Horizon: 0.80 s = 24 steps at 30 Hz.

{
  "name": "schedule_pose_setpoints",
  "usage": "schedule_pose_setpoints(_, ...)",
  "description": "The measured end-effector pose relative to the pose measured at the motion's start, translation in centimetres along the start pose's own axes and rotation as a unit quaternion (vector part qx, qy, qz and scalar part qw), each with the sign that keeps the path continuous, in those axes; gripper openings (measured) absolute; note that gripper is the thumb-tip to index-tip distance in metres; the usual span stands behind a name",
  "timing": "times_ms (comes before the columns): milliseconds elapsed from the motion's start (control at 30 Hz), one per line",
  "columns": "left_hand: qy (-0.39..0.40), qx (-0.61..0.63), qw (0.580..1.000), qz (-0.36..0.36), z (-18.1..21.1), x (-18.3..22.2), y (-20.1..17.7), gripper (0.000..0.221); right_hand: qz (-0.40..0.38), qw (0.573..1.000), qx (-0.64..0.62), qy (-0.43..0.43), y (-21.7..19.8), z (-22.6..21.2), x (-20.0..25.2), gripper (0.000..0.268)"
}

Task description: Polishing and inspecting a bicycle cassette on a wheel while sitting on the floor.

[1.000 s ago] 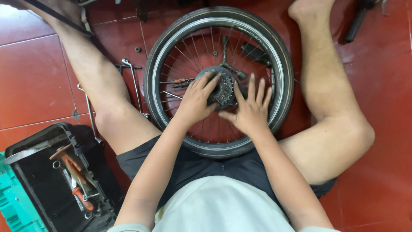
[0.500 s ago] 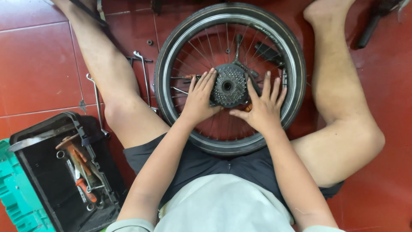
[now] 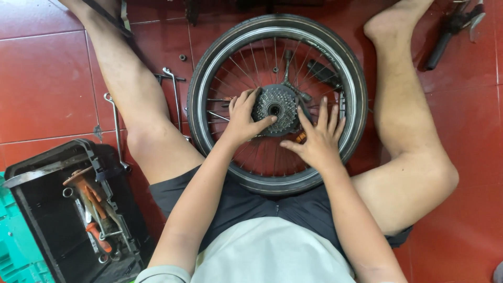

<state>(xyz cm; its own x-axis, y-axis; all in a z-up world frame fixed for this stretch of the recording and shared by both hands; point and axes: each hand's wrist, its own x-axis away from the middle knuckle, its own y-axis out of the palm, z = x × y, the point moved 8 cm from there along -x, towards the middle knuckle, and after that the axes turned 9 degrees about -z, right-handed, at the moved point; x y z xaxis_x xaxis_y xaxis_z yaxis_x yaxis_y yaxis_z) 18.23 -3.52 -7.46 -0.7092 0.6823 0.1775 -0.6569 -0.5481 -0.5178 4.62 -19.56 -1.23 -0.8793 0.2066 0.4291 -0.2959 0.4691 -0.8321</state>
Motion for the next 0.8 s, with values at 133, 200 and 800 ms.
schedule_pose_setpoints(133, -0.006, 0.002, 1.0, -0.004, 0.9, 0.4, -0.7, 0.098, 0.0, 0.999, 0.013, -0.04, -1.2, 1.1, -3.2, 0.11)
schedule_pose_setpoints(200, -0.003, 0.015, 1.0, -0.016, 1.4, 0.6, -0.7, 0.097, -0.019, 0.998, 0.015, -0.061, -1.6, 1.3, -4.3, 0.107)
schedule_pose_setpoints(800, -0.027, 0.263, 0.944, 0.196, -2.1, 3.3, -6.9, 0.035, -0.009, 0.943, 0.213, -0.254, -0.5, -12.0, -11.4, 0.056)
